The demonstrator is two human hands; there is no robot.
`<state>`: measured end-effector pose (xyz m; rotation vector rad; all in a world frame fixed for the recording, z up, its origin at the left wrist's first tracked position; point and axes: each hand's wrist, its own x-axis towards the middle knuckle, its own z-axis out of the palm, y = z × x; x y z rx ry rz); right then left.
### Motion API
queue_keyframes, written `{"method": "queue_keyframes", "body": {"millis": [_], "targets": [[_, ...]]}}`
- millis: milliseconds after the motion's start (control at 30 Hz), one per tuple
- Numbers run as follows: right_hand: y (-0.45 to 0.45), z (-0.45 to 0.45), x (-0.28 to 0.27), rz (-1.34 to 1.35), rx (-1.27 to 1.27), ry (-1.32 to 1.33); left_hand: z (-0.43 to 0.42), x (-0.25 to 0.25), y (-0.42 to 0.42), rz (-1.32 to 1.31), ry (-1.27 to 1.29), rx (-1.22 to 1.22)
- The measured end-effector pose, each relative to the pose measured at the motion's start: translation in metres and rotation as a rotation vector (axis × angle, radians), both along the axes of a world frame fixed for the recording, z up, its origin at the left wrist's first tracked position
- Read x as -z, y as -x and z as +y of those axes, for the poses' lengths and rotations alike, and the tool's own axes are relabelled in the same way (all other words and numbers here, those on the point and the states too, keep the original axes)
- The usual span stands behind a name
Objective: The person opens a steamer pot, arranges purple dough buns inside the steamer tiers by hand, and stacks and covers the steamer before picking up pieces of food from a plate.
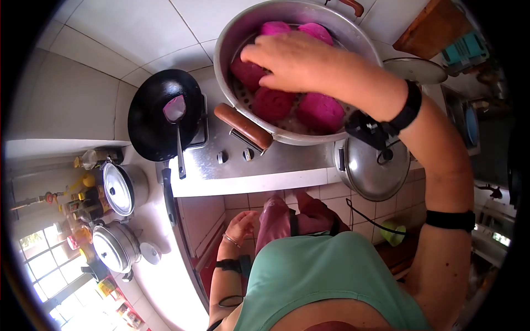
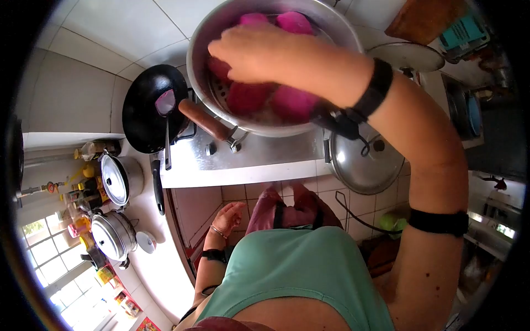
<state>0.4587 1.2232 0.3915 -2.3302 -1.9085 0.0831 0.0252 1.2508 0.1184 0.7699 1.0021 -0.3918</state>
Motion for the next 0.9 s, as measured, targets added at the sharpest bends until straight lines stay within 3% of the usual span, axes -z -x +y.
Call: {"method": "queue_keyframes", "body": {"millis": [167,367,700,900], "targets": [[-0.011,0.037,0.012,-0.119,-0.109,0.145,0.002,-0.003,0.002,0.015,-0.017,0.004],[-0.009,0.057,0.024,-0.068,-0.052,0.335,0.003,-0.003,0.005,0.024,-0.061,0.018],[-0.043,0.047,0.014,0.254,0.111,0.187,-0.002,0.005,0.021,0.012,-0.032,-0.041],[-0.030,0.048,0.031,0.134,0.062,0.207,-0.001,0.006,0.019,0.033,-0.021,-0.026]]}}
